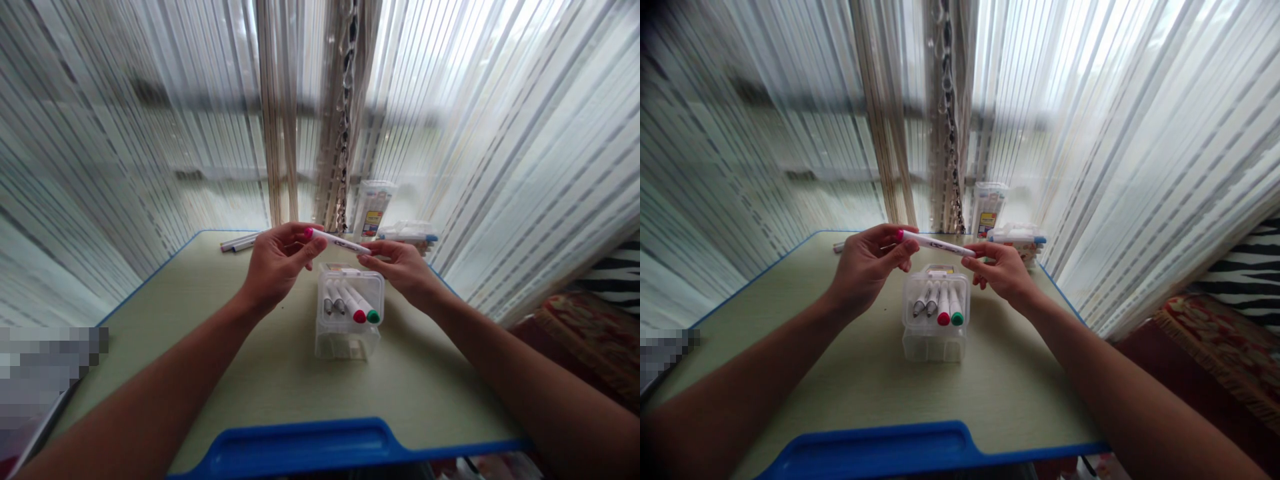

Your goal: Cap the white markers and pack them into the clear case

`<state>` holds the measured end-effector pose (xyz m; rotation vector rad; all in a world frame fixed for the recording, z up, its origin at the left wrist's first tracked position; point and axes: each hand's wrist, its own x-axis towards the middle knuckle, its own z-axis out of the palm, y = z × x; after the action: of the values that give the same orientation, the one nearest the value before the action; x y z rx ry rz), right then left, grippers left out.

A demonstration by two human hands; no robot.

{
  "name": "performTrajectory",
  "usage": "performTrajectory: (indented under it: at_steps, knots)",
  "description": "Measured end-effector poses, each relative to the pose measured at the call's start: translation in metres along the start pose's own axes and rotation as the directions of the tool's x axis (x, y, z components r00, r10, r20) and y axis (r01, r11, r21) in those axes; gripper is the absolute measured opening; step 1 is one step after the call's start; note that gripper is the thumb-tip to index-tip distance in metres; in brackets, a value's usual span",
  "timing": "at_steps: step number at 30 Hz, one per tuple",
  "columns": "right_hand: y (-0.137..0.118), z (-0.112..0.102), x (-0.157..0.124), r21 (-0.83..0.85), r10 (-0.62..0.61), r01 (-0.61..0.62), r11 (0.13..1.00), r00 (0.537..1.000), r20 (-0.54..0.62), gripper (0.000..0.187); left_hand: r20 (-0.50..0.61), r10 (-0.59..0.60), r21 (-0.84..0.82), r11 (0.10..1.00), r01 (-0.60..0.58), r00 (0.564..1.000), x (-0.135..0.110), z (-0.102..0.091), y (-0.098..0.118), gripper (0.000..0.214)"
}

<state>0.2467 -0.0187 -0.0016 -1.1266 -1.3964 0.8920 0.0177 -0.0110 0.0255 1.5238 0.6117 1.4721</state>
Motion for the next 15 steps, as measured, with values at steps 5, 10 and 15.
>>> performTrajectory:
  at_steps: [5, 10, 15]
  knots:
    - [-0.0002, 0.0003, -0.0012, -0.07, -0.01, 0.012, 0.997, 1.0, 0.029, 0.044, 0.016, 0.011, 0.008, 1.0, -0.012, 1.0, -0.0009, 0.0021, 0.002, 0.029]
    - [0.0012, -0.0003, -0.0017, -0.069, -0.018, 0.022, 0.997, 0.998, 0.06, 0.045, 0.006, 0.004, 0.021, 1.0, -0.004, 1.0, -0.0015, 0.0024, 0.0025, 0.03]
    - [0.0052, -0.0009, -0.0016, -0.051, -0.057, 0.06, 0.997, 0.996, 0.065, 0.041, 0.003, -0.01, 0.018, 1.0, 0.01, 1.0, -0.0023, 0.0032, 0.0043, 0.032]
